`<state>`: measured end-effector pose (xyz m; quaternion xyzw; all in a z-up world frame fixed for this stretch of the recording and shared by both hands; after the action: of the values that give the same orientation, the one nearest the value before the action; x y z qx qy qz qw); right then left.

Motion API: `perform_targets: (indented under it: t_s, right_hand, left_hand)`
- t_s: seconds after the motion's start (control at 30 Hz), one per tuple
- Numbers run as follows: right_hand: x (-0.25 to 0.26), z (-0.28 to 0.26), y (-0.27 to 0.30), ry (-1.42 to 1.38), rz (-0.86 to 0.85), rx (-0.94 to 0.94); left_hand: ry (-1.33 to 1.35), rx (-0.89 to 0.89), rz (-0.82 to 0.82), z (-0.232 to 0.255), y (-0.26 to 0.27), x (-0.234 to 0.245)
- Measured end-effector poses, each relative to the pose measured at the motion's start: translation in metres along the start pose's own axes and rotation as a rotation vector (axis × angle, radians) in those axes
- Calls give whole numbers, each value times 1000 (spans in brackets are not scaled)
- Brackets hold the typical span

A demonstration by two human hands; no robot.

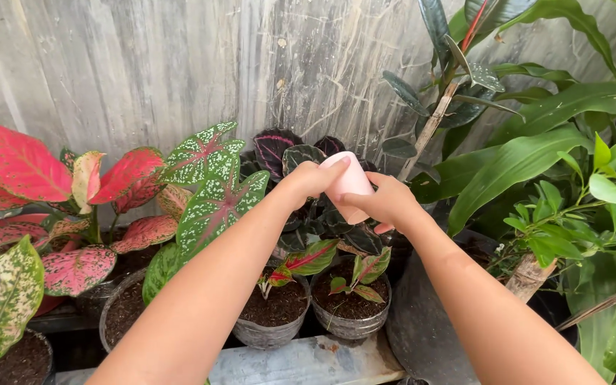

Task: Water various potted plants using a pink cup filled from a red bucket.

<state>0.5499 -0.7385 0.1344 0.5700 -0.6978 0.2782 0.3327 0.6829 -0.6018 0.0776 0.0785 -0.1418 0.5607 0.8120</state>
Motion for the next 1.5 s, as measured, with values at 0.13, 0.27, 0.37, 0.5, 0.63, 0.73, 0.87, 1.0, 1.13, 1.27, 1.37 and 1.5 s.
perform_targets:
  t_s: [0.13, 0.27, 0.37, 0.5, 0.63, 0.73, 0.87, 1.0, 1.13, 1.27, 1.37, 1.5]
  right_hand:
    - [-1, -12, -9, 60, 6, 9]
    - [-3, -25, -19, 89, 29, 21]
    - [-1, -38, -22, 159, 78, 47]
    - [6, -48, -25, 248, 152, 70]
    - [13, -53, -23, 267, 169, 69]
    - [17, -57, -20, 279, 176, 69]
    - [19, -59, -15, 282, 171, 48]
    - [19, -57, -16, 274, 153, 51]
    - [17, -56, -9, 197, 128, 44]
    - [15, -54, 2, 106, 150, 86]
    - [12, -48, 9, 17, 146, 86]
    - [4, -39, 17, -162, 70, 79]
  left_hand:
    - [34, -15, 6, -6, -15, 8]
    - [-6, 87, 69, -13, -30, 19]
    - [30, 84, 105, -35, -72, 20]
    - [42, 154, 31, -12, -46, 17]
    - [55, 83, 1, -8, -59, 12]
    - [65, 72, -27, -2, -55, 9]
    - [74, 95, -77, -3, -47, 6]
    - [6, 277, -118, 22, 8, 12]
    - [-39, 299, -152, 20, 6, 19]
    - [-10, 177, -72, 13, -13, 27]
    - [42, 77, 20, 24, 0, 35]
    - [79, 37, 123, 41, 29, 42]
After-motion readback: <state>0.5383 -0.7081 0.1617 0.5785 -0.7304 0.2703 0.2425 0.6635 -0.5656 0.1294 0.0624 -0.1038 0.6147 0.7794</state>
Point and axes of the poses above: each hand's wrist, its own y-axis away from the middle knuckle, its own x-axis out of the back of the hand, z = x × y, the point moved 5 cm from there along -y, towards the middle knuckle, and after that the axes turned 2 degrees about -z, right-handed, at the moved point
